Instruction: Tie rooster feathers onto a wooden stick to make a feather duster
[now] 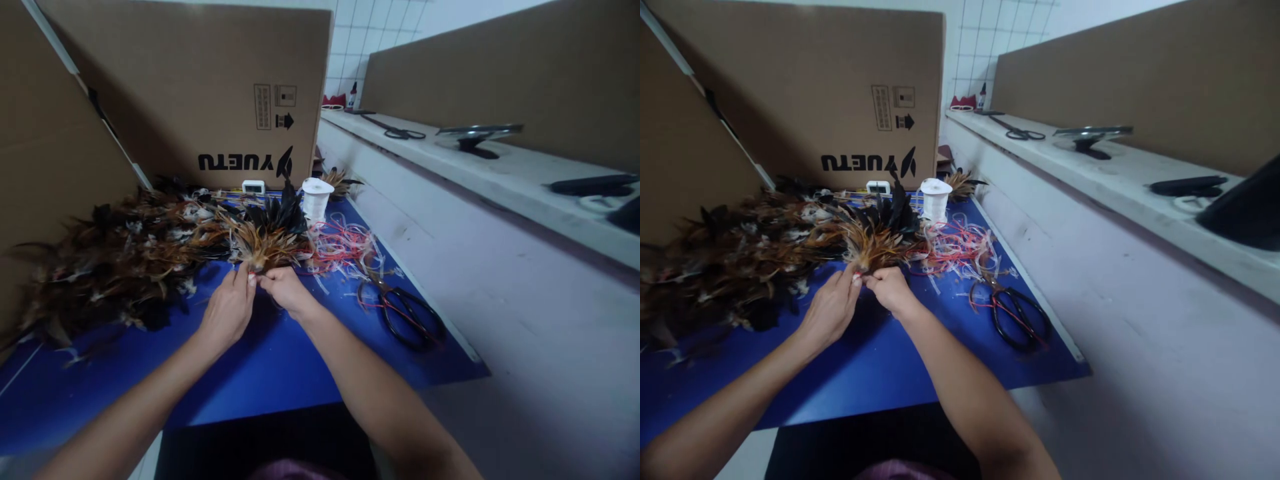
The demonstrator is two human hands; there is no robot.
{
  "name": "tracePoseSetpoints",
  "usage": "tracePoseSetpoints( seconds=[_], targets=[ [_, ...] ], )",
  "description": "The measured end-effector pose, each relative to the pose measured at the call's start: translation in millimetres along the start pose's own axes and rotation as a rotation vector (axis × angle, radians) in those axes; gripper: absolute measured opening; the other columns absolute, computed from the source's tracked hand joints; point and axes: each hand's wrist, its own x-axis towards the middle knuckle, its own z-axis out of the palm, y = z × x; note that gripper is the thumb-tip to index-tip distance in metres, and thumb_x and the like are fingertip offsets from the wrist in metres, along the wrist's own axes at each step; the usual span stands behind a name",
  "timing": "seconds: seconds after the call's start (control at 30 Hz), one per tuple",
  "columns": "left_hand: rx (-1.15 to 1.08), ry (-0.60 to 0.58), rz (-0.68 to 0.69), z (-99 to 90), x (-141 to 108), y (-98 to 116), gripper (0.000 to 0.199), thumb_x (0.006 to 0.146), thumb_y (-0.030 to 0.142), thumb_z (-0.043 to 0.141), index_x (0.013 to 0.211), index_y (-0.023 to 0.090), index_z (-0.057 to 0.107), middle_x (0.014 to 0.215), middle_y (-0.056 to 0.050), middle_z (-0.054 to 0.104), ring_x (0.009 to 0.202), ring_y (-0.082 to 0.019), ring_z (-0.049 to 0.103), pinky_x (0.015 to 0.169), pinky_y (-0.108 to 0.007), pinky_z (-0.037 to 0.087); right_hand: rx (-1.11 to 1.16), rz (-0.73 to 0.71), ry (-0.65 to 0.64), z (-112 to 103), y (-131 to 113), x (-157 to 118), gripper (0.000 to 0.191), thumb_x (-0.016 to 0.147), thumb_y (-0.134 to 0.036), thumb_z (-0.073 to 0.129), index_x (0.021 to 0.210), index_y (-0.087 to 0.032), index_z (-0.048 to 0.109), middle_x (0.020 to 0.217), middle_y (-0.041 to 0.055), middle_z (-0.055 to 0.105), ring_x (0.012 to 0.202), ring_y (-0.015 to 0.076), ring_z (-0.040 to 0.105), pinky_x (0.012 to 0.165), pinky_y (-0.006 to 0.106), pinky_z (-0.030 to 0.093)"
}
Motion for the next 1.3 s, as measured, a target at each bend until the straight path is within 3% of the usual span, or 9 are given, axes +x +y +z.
tracePoseSetpoints(
  seconds=[0.2,0.4,0.6,0.77,0.97,1.13,1.3],
  targets=[
    [0.218,-0.079,0.016,9.6,2,1,0.044,0.093,0.018,0.026,0.135,0.007,0.034,0.088,-0.011,0.056,0.068,-0.020,0.059,0.062,-0.030,0.048,0.057,0.111,0.014,3,3,1,0.030,0.069,-0.023,0.056,0.044,-0.017,0.040,0.041,-0.0081,0.031,0.043,0.0054,0.025,0.044,0.022,0.017],
    [0.378,-0.166,0.001,20.4,3,8,0.048,0.091,0.012,0.026,0.139,0.006,0.029,0.093,-0.014,0.056,0.073,-0.022,0.061,0.062,-0.030,0.049,0.128,0.256,-0.060,6,0,2,0.027,0.070,-0.012,0.051,0.047,-0.017,0.039,0.039,-0.0087,0.031,0.036,0.0037,0.023,0.039,0.020,0.016],
    [0.348,-0.188,-0.015,21.1,0,12,0.048,0.090,0.013,0.028,0.138,0.007,0.030,0.095,-0.013,0.055,0.075,-0.022,0.062,0.063,-0.030,0.049,0.219,0.378,-0.128,3,-11,-3,0.028,0.083,-0.025,0.048,0.057,-0.019,0.038,0.039,-0.0094,0.033,0.031,0.0038,0.020,0.034,0.019,0.012],
    [0.160,-0.101,-0.030,21.0,-2,11,0.048,0.092,0.027,0.030,0.138,0.012,0.033,0.093,-0.012,0.057,0.072,-0.022,0.061,0.064,-0.032,0.049,0.227,0.387,-0.048,5,-6,-2,0.032,0.087,-0.025,0.044,0.057,-0.018,0.038,0.037,-0.0093,0.032,0.029,0.0031,0.020,0.033,0.019,0.013],
    [-0.230,0.025,-0.165,15.9,10,0,0.039,0.092,0.032,0.033,0.115,0.015,0.060,0.099,-0.011,0.065,0.089,-0.021,0.062,0.080,-0.033,0.048,0.237,0.320,0.000,7,0,-1,0.031,0.083,-0.029,0.051,0.055,-0.016,0.044,0.039,-0.0085,0.034,0.033,0.0032,0.024,0.037,0.019,0.019],
    [-0.614,0.057,-0.375,16.1,20,-10,0.031,0.084,0.041,0.047,0.094,0.018,0.065,0.076,-0.003,0.066,0.067,-0.015,0.061,0.062,-0.026,0.050,0.238,0.241,0.004,7,1,-2,0.033,0.077,-0.038,0.057,0.055,-0.015,0.049,0.042,-0.0073,0.037,0.038,0.0040,0.029,0.041,0.019,0.023],
    [-1.056,0.046,-0.536,12.5,27,-9,0.025,0.071,0.035,0.066,0.086,0.016,0.059,0.064,0.003,0.056,0.055,-0.012,0.057,0.053,-0.026,0.051,0.224,0.184,0.007,7,4,-1,0.033,0.079,-0.035,0.055,0.053,-0.015,0.047,0.042,-0.0073,0.036,0.038,0.0040,0.027,0.041,0.019,0.020]
  ],
)
